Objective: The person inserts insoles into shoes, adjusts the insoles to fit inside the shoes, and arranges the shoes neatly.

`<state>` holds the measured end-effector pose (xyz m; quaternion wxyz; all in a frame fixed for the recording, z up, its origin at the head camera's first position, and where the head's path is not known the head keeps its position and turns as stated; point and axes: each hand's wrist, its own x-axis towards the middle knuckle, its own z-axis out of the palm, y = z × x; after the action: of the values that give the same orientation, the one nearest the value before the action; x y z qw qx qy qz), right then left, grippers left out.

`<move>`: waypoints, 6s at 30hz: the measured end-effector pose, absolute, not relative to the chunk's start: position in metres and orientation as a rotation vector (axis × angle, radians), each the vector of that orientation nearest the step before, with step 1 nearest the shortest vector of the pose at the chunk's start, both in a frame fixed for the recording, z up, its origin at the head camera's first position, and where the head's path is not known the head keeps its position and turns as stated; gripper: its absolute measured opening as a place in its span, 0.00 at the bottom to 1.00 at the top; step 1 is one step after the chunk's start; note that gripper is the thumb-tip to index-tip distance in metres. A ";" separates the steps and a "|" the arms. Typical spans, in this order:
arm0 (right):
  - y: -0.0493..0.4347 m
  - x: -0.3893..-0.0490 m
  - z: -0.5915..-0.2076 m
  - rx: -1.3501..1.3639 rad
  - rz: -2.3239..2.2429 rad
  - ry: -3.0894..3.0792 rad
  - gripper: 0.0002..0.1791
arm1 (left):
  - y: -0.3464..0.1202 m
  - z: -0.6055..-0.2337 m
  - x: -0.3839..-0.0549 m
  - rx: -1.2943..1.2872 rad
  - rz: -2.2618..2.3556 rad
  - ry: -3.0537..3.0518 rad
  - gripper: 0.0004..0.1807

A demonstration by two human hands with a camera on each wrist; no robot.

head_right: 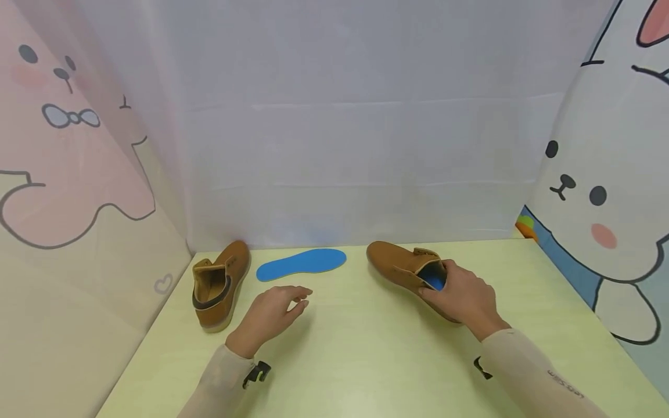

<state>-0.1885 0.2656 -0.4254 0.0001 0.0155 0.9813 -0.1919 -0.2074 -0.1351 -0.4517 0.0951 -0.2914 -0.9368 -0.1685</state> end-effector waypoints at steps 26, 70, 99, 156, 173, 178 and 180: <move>0.387 -0.181 -0.442 0.479 -0.553 3.129 0.60 | -0.143 -0.457 -0.208 -0.852 -0.485 -2.801 0.11; 0.403 -0.194 -0.453 0.320 -0.461 3.062 0.63 | -0.135 -0.452 -0.206 -0.878 -0.469 -2.817 0.12; 0.387 -0.179 -0.454 0.236 -0.437 3.251 0.71 | -0.146 -0.451 -0.201 -0.808 -0.450 -2.804 0.11; 0.286 -0.148 -0.469 -0.318 -0.646 3.502 0.27 | -0.231 -0.433 -0.225 0.324 -0.521 -2.823 0.16; 0.285 -0.145 -0.470 -0.290 -0.698 3.464 0.23 | -0.236 -0.439 -0.230 0.323 -0.520 -2.920 0.22; 0.284 -0.143 -0.470 -0.303 -0.695 3.476 0.20 | -0.236 -0.438 -0.230 0.338 -0.492 -2.958 0.22; 0.285 -0.143 -0.471 -0.309 -0.694 3.479 0.19 | -0.237 -0.439 -0.230 0.337 -0.482 -2.960 0.22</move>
<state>-0.1433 0.2848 -0.4709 -0.2081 -0.0849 0.9556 -0.1907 -0.2303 -0.2368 -0.4386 0.0617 0.1114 -0.9790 -0.1595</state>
